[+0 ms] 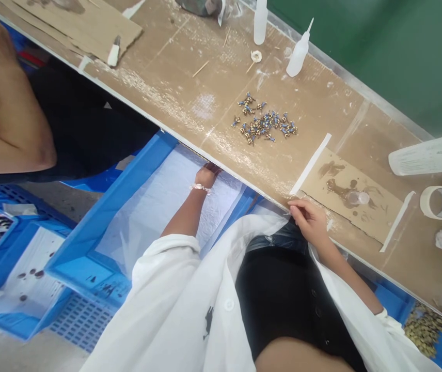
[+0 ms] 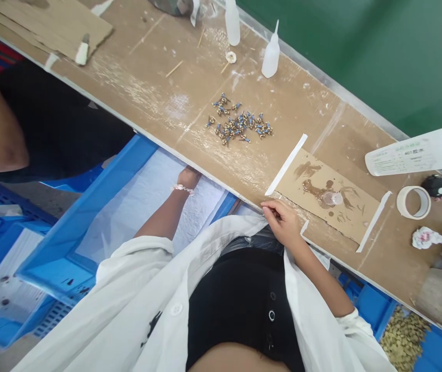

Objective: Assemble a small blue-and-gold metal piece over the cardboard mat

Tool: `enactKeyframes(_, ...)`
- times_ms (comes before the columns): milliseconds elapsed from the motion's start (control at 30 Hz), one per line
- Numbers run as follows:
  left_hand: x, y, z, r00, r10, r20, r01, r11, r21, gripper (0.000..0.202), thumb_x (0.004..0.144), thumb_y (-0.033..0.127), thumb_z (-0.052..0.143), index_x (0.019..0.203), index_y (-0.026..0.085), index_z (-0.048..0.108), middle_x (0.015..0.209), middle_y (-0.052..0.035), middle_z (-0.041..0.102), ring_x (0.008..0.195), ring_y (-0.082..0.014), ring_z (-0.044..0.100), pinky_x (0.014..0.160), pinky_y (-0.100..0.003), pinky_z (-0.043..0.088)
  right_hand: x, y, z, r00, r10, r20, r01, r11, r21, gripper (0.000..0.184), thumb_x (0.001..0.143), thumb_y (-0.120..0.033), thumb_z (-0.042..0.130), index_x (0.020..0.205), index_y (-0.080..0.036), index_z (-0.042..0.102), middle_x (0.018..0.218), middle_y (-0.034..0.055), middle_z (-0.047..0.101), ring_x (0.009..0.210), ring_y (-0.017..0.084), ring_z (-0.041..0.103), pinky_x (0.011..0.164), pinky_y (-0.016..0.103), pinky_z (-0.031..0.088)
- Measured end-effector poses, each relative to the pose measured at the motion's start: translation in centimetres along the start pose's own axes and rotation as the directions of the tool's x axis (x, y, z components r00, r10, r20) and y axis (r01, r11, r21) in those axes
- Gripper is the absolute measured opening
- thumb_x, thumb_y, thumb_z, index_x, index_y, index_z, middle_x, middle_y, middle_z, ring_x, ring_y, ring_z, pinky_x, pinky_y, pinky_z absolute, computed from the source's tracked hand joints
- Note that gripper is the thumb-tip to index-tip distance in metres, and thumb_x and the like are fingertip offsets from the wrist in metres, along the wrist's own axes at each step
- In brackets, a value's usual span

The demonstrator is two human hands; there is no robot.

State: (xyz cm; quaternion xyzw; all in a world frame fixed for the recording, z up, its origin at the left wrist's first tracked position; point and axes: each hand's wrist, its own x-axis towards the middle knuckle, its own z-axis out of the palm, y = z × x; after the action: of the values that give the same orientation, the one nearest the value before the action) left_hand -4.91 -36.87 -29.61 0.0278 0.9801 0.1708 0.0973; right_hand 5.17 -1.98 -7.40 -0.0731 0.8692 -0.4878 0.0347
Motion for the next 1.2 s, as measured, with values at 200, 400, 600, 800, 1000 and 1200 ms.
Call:
enactKeyframes(200,-0.33,0.37,-0.13,1.0,0.008,-0.021,-0.009,0.999,-0.049,0.023,0.092,0.026,0.057,0.106,0.015,0.07,0.117,-0.0145,0.068,0.114,-0.0278,0.062,0.092,-0.043,0.054,-0.01,0.03,-0.02,1.0,-0.026,0.002,0.026,1.0,0.013,0.014,0.093,-0.029,0.056,0.092,-0.022,0.068,0.075,0.0027,0.067,0.06,0.015,0.063,0.057,0.029,0.051)
enactKeyframes(400,-0.5,0.81,0.0,0.999,-0.004,-0.038,0.001,0.996,-0.088,0.025,0.087,0.02,0.054,0.102,0.017,0.074,0.116,-0.014,0.07,0.112,-0.03,0.063,0.091,-0.039,0.055,-0.04,0.18,0.04,1.0,-0.026,0.0,0.026,0.999,0.029,0.014,0.093,-0.029,0.056,0.093,-0.022,0.068,0.078,0.0027,0.068,0.06,0.015,0.062,0.057,0.028,0.05)
enactKeyframes(600,-0.58,0.61,0.29,0.998,-0.025,-0.066,0.019,0.996,-0.09,0.028,0.085,0.021,0.056,0.106,0.015,0.072,0.119,-0.016,0.068,0.116,-0.033,0.06,0.095,-0.042,0.052,0.04,-0.23,-0.09,1.0,0.029,0.012,-0.029,1.0,0.003,0.021,0.093,-0.038,0.054,0.091,-0.022,0.068,0.075,0.0033,0.067,0.057,0.015,0.061,0.052,0.029,0.049)
enactKeyframes(800,-0.65,0.68,0.61,0.998,-0.012,-0.055,0.007,0.996,-0.087,0.027,0.086,0.023,0.055,0.106,0.017,0.072,0.112,-0.015,0.07,0.113,-0.0317,0.061,0.093,-0.041,0.053,0.0,-0.12,-0.1,1.0,0.001,0.004,-0.001,1.0,0.008,0.015,0.092,-0.031,0.056,0.092,-0.022,0.068,0.077,0.0029,0.068,0.056,0.014,0.06,0.052,0.028,0.048)
enactKeyframes(1000,-0.63,0.79,0.53,0.999,-0.017,-0.041,0.013,0.996,-0.093,0.026,0.086,0.022,0.053,0.101,0.014,0.073,0.11,-0.0168,0.07,0.111,-0.0327,0.062,0.092,-0.042,0.052,-0.01,-0.19,-0.14,1.0,-0.018,0.0,0.018,1.0,0.025,0.013,0.092,-0.028,0.057,0.092,-0.022,0.069,0.078,0.0024,0.068,0.058,0.014,0.061,0.055,0.028,0.049)
enactKeyframes(1200,-0.82,0.96,0.54,0.998,-0.028,-0.053,0.022,0.994,-0.111,0.027,0.087,0.021,0.053,0.105,0.014,0.071,0.114,-0.0165,0.07,0.113,-0.0325,0.061,0.095,-0.043,0.052,0.07,-0.29,-0.08,1.0,0.022,0.007,-0.022,1.0,-0.01,0.018,0.092,-0.035,0.056,0.09,-0.022,0.069,0.074,0.0023,0.067,0.055,0.014,0.06,0.054,0.028,0.049)
